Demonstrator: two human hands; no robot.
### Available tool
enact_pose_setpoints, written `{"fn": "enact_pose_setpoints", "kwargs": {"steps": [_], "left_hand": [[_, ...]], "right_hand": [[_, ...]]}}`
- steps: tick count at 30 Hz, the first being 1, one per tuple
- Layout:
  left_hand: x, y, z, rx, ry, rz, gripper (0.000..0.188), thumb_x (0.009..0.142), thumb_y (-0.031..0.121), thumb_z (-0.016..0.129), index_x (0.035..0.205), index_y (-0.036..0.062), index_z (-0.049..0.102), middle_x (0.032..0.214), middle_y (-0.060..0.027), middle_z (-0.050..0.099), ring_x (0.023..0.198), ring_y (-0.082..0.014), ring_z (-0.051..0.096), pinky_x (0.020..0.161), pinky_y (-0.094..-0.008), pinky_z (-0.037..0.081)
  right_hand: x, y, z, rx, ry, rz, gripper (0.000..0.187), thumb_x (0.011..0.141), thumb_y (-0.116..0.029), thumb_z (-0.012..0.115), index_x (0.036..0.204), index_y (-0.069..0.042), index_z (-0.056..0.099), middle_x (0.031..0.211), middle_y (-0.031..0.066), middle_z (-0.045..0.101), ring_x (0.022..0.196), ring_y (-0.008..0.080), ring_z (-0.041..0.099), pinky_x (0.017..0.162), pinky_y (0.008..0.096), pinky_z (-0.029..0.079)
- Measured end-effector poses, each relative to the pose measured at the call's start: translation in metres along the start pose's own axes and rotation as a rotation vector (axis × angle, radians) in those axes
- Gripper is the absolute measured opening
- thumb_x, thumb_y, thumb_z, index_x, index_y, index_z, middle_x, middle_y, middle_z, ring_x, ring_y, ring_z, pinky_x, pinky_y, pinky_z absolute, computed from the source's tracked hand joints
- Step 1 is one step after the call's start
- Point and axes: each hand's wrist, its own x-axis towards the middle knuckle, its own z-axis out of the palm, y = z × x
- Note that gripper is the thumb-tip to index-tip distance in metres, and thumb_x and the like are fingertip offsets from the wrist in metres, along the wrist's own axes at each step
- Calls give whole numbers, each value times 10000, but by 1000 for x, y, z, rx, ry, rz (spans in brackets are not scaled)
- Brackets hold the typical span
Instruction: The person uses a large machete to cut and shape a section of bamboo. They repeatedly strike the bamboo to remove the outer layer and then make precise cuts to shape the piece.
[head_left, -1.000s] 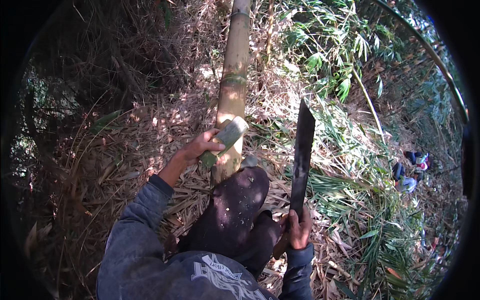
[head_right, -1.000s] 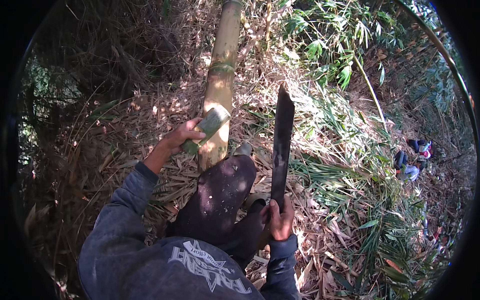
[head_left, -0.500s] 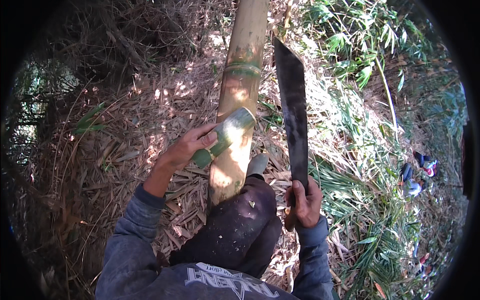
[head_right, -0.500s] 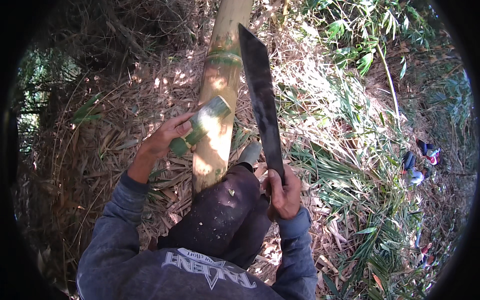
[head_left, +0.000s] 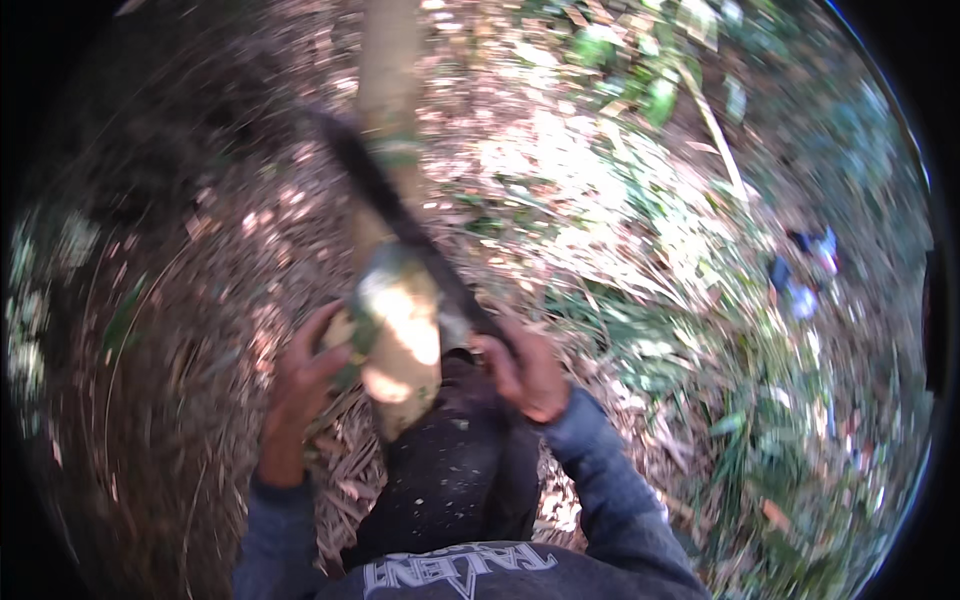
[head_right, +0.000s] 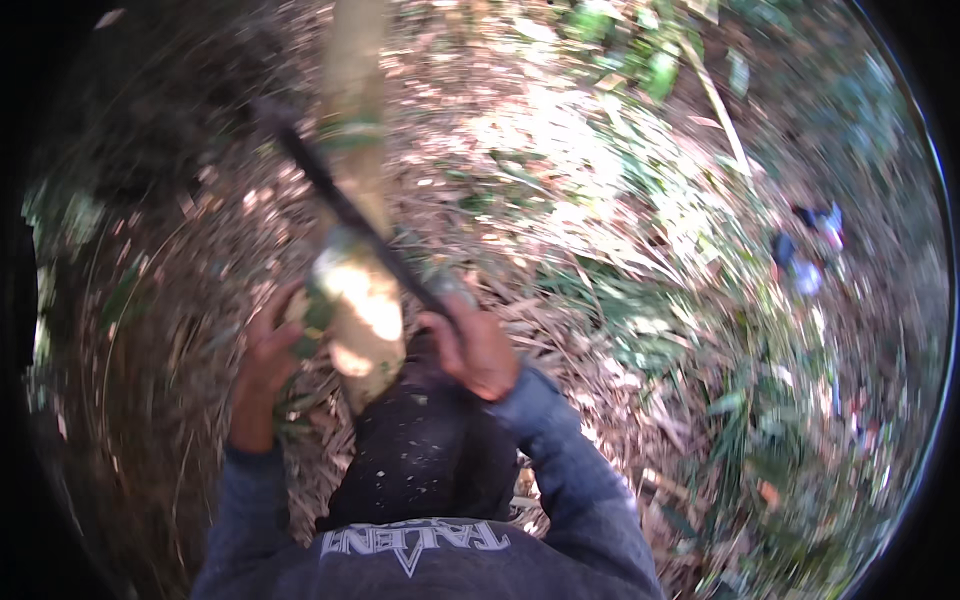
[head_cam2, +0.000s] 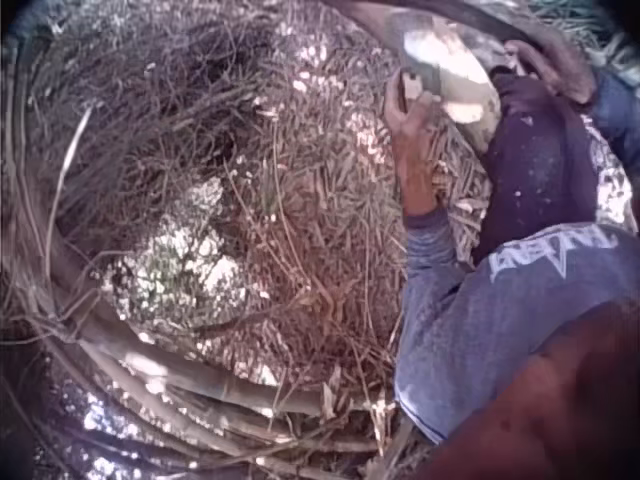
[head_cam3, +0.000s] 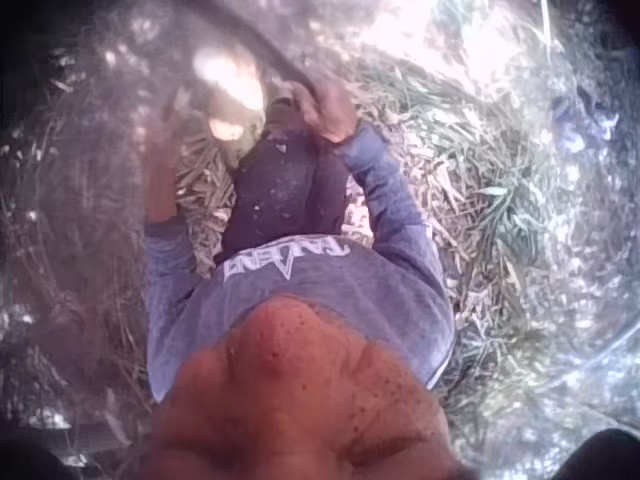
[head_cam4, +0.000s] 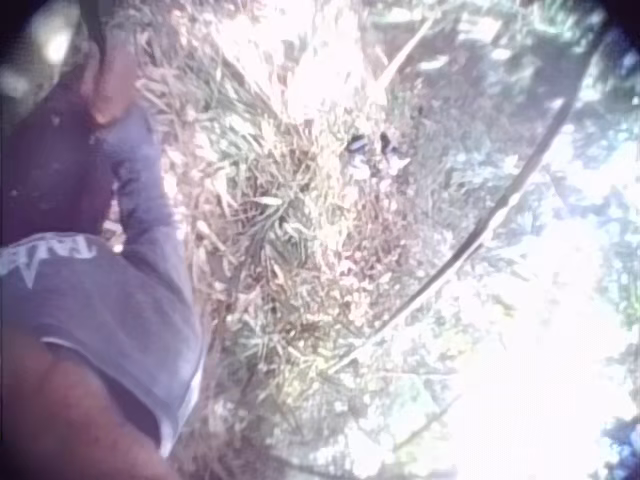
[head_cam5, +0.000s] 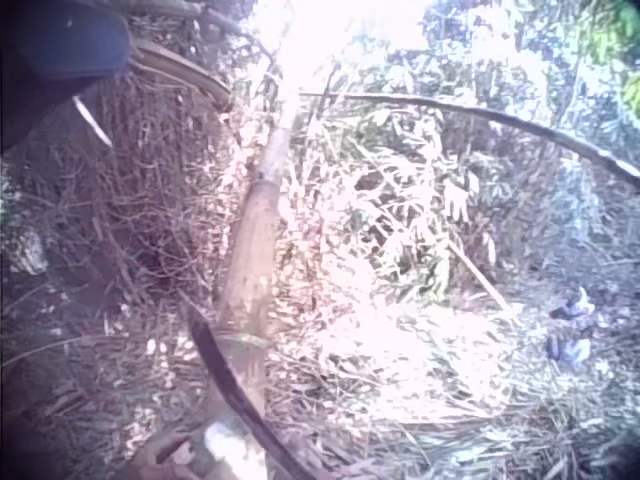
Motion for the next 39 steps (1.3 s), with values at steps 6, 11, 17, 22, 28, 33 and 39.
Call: {"fn": "enact_pose_setpoints", "kwargs": {"steps": [6,11,17,22,28,33,39], "left_hand": [[-7,-21,-5,275,53,77,691,855,288,684,1413,-40,444,1339,-182,535,1185,-253,551,952,-363,480],[-10,-20,7,291,174,73,600,935,318,615,1415,-13,471,1341,-162,538,1128,-213,568,899,-341,486],[3,-6,6,525,303,63,583,912,377,645,1335,-10,542,1142,-118,632,881,-184,645,665,-301,529],[13,-1,0,229,164,3,576,901,361,679,1293,-43,557,988,-95,677,624,-121,639,463,-227,486],[2,-1,-1,199,194,26,591,872,402,706,1233,-57,617,926,-88,683,694,-96,619,535,-220,472],[3,-9,-2,234,210,47,607,863,401,712,1241,-63,615,976,-120,697,847,-140,647,715,-268,518],[9,-7,10,294,194,100,593,853,381,725,1228,-66,623,1038,-134,706,944,-159,646,884,-299,492]], "right_hand": [[-11,-7,-8,4,3,20,217,953,-275,636,1009,-66,612,634,161,571,568,355,601,541,434,450],[-26,0,-5,49,104,-39,182,950,-233,635,1018,-65,609,636,167,571,555,361,594,532,429,442],[-12,-12,-1,146,123,7,152,949,-188,613,1022,-56,593,684,223,590,642,417,607,575,469,442],[-15,-8,2,172,49,141,140,971,-145,592,992,-7,602,592,104,577,500,209,559,511,339,436],[-5,-12,11,60,-22,56,164,977,-167,582,999,-5,601,553,86,570,478,214,590,478,335,429],[-1,-19,11,-37,-52,66,184,988,-199,574,974,-16,594,569,117,589,497,284,615,481,367,439],[-3,0,6,-118,-54,19,200,988,-224,584,985,-24,588,575,141,585,507,334,612,482,395,439]]}}
